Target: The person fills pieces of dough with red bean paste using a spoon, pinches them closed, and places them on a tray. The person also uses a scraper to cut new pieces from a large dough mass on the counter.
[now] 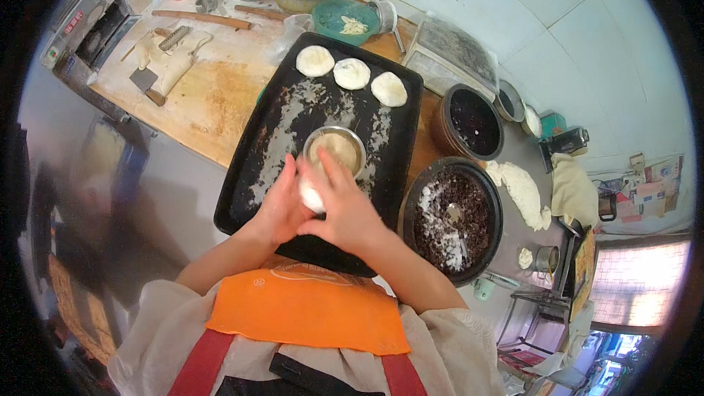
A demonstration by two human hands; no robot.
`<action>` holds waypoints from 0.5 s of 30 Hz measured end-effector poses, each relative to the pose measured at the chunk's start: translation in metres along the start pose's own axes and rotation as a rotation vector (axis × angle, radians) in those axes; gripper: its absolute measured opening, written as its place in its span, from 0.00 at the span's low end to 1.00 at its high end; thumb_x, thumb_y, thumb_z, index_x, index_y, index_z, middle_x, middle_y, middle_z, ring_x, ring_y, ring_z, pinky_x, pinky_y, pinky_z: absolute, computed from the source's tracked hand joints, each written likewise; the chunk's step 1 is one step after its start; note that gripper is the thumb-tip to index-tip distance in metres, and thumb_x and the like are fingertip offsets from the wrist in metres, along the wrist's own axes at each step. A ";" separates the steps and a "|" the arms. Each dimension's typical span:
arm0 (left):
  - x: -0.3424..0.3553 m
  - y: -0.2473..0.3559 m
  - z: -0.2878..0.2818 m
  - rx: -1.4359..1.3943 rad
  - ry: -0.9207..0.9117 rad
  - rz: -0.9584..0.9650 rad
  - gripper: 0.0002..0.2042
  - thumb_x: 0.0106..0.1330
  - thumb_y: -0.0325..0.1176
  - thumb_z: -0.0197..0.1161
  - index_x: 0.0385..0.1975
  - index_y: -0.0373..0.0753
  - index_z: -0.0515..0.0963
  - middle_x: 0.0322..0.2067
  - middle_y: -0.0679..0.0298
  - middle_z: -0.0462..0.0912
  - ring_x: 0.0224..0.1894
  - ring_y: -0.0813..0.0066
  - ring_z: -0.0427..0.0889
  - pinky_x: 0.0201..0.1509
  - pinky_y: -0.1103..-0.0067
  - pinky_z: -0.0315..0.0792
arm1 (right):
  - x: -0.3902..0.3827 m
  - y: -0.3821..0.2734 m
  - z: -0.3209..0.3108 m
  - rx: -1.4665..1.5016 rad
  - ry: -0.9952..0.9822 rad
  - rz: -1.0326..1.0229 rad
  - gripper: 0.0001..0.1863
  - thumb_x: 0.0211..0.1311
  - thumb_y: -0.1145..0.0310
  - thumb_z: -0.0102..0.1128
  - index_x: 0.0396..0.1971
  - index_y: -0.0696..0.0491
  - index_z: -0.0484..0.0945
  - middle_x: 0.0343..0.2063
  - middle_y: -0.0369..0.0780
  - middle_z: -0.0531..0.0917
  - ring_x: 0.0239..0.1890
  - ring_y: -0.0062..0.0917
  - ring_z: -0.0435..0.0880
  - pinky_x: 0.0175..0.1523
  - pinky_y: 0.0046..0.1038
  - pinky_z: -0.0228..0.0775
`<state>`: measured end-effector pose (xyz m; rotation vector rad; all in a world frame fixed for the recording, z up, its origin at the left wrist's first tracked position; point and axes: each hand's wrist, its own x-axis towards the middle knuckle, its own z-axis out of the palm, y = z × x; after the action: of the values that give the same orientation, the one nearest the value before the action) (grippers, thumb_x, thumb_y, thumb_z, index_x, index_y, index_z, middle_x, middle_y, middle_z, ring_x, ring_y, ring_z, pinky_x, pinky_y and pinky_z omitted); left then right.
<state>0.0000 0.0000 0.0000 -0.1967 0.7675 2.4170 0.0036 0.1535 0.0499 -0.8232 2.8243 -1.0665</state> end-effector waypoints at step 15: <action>0.004 0.051 -0.059 0.259 0.275 0.062 0.27 0.73 0.53 0.45 0.58 0.33 0.66 0.55 0.53 0.75 0.54 0.62 0.77 0.57 0.69 0.71 | 0.062 0.086 0.036 0.154 0.063 0.202 0.30 0.43 0.73 0.70 0.53 0.51 0.76 0.55 0.47 0.75 0.55 0.41 0.76 0.59 0.33 0.70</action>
<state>-0.0344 -0.0652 -0.0250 -0.4119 1.2166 2.3458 -0.0829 0.1559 -0.0203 -0.4887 2.7563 -1.2764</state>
